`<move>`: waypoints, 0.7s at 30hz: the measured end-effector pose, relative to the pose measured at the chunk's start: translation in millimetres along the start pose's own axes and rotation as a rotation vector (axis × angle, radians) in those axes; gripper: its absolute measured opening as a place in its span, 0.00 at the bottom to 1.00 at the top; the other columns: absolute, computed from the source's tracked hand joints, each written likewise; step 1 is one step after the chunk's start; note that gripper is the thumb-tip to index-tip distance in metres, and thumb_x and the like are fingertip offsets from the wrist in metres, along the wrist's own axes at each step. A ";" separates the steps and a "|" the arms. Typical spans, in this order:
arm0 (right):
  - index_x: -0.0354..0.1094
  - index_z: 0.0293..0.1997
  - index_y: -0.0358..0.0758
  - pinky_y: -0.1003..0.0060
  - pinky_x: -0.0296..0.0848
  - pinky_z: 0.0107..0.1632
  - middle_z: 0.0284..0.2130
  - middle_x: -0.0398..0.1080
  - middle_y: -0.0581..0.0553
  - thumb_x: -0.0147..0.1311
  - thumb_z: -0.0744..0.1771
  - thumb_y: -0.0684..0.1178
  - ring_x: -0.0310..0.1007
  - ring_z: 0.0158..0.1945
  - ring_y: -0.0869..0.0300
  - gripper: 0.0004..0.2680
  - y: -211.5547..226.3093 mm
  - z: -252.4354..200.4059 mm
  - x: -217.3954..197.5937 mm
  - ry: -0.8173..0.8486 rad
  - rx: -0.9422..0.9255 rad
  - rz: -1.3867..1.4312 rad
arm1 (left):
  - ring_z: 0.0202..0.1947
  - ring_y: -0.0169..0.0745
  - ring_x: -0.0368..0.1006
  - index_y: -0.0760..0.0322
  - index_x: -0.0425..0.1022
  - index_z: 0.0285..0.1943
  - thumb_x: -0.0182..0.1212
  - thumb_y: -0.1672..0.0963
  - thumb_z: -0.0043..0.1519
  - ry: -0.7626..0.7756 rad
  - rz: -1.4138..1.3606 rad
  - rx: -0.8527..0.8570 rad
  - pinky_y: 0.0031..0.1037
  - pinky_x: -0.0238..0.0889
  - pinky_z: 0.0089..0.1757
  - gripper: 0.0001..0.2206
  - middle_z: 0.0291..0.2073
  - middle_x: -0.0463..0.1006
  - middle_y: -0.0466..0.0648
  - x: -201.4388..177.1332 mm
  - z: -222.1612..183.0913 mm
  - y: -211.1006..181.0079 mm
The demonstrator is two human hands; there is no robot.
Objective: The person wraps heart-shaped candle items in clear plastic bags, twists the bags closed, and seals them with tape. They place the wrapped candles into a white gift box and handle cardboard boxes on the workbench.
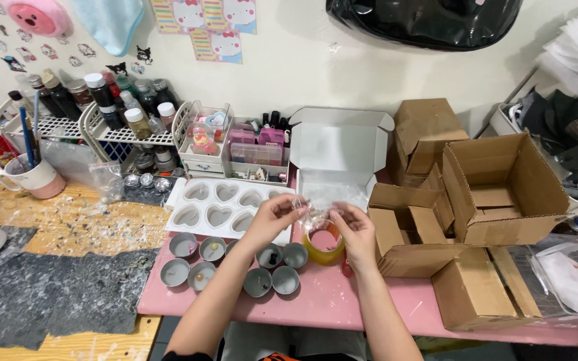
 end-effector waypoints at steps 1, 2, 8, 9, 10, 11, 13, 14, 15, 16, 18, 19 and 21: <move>0.73 0.54 0.31 0.66 0.65 0.32 0.42 0.78 0.43 0.58 0.66 0.36 0.75 0.42 0.62 0.11 -9.3 -4.1 -5.6 0.003 0.002 0.002 | 0.46 0.28 0.78 0.69 0.76 0.57 0.63 0.60 0.66 -0.004 0.002 -0.001 0.20 0.71 0.46 0.12 0.45 0.84 0.46 0.4 -8.1 -0.3; 0.74 0.52 0.30 0.66 0.70 0.42 0.42 0.79 0.42 0.59 0.66 0.36 0.77 0.44 0.61 0.09 -13.4 -8.5 -6.3 0.060 -0.045 0.002 | 0.42 0.28 0.77 0.69 0.78 0.55 0.64 0.60 0.65 -0.042 0.070 -0.058 0.20 0.70 0.42 0.11 0.42 0.84 0.47 -2.3 -16.4 5.1; 0.69 0.57 0.28 0.61 0.76 0.58 0.54 0.73 0.35 0.56 0.69 0.38 0.77 0.54 0.56 0.11 -13.7 -43.9 2.9 0.210 -0.083 0.092 | 0.44 0.36 0.79 0.65 0.83 0.43 0.66 0.63 0.59 -0.179 0.364 0.151 0.27 0.70 0.46 0.06 0.41 0.86 0.45 6.6 -55.5 -44.7; 0.65 0.61 0.32 0.60 0.77 0.59 0.61 0.68 0.37 0.52 0.68 0.40 0.77 0.59 0.56 0.14 1.7 -52.4 15.3 0.208 -0.033 0.202 | 0.49 0.40 0.80 0.64 0.83 0.41 0.66 0.65 0.56 -0.207 0.472 0.365 0.30 0.70 0.52 0.08 0.42 0.86 0.45 14.6 -66.2 -73.8; 0.65 0.61 0.32 0.60 0.77 0.59 0.61 0.68 0.37 0.52 0.68 0.40 0.77 0.59 0.56 0.14 15.0 -57.1 19.2 0.208 -0.030 0.202 | 0.49 0.40 0.80 0.64 0.83 0.41 0.66 0.65 0.56 -0.209 0.472 0.362 0.30 0.70 0.52 0.08 0.42 0.86 0.45 15.9 -69.2 -73.2; 0.62 0.65 0.33 0.50 0.78 0.56 0.62 0.65 0.32 0.51 0.70 0.47 0.77 0.56 0.46 0.16 24.8 -68.6 44.6 0.421 0.109 0.554 | 0.52 0.43 0.79 0.62 0.83 0.41 0.65 0.66 0.53 -0.200 0.547 0.397 0.33 0.71 0.53 0.11 0.43 0.86 0.43 20.6 -73.4 -75.9; 0.59 0.69 0.34 0.41 0.79 0.54 0.63 0.62 0.27 0.50 0.72 0.53 0.77 0.52 0.36 0.19 31.4 -85.6 61.4 0.631 0.253 0.907 | 0.54 0.46 0.78 0.59 0.84 0.40 0.64 0.67 0.50 -0.194 0.621 0.430 0.35 0.72 0.54 0.14 0.43 0.86 0.42 25.0 -80.8 -72.0; 0.63 0.66 0.35 0.45 0.81 0.50 0.57 0.68 0.30 0.52 0.69 0.51 0.80 0.49 0.41 0.18 4.3 -83.0 49.8 0.516 0.328 0.725 | 0.57 0.46 0.78 0.58 0.83 0.40 0.64 0.67 0.51 -0.148 0.652 0.453 0.35 0.71 0.55 0.14 0.44 0.86 0.41 30.1 -83.2 -66.5; 0.67 0.62 0.37 0.49 0.84 0.46 0.52 0.74 0.33 0.54 0.66 0.49 0.82 0.47 0.46 0.18 -21.3 -81.8 35.0 0.402 0.401 0.543 | 0.59 0.46 0.78 0.57 0.82 0.41 0.64 0.67 0.52 -0.101 0.683 0.476 0.35 0.70 0.57 0.14 0.45 0.86 0.39 35.2 -85.9 -61.0; 0.67 0.62 0.37 0.49 0.84 0.46 0.52 0.74 0.33 0.54 0.66 0.49 0.82 0.47 0.46 0.18 -37.9 -83.8 27.6 0.404 0.396 0.540 | 0.59 0.46 0.78 0.57 0.82 0.41 0.64 0.67 0.52 -0.103 0.682 0.482 0.35 0.70 0.57 0.14 0.45 0.86 0.39 38.0 -88.5 -62.6; 0.71 0.53 0.26 0.56 0.80 0.48 0.45 0.77 0.33 0.56 0.68 0.40 0.79 0.45 0.51 0.09 -78.5 -82.0 -7.2 0.214 0.363 0.322 | 0.60 0.46 0.75 0.55 0.83 0.43 0.67 0.65 0.51 -0.067 0.865 0.473 0.37 0.67 0.56 0.14 0.50 0.84 0.40 49.6 -93.6 -61.6; 0.71 0.53 0.26 0.56 0.80 0.48 0.45 0.77 0.33 0.56 0.68 0.40 0.79 0.45 0.51 0.09 -86.3 -79.0 -9.0 0.216 0.359 0.322 | 0.60 0.46 0.75 0.55 0.83 0.43 0.67 0.65 0.51 -0.068 0.866 0.477 0.37 0.67 0.56 0.14 0.50 0.84 0.40 50.7 -93.9 -63.3; 0.74 0.45 0.28 0.60 0.79 0.48 0.40 0.78 0.39 0.58 0.66 0.35 0.78 0.43 0.56 0.05 -87.5 -74.4 -28.4 0.098 0.140 0.217 | 0.64 0.52 0.69 0.56 0.82 0.50 0.62 0.67 0.51 -0.193 0.990 0.508 0.42 0.64 0.59 0.20 0.59 0.79 0.47 47.4 -103.5 -70.6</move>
Point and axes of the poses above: each hand's wrist, its own z-axis towards the middle knuckle, its own x-axis out of the palm, y = z × x, the point moved 10 cm from there along z, towards the middle knuckle
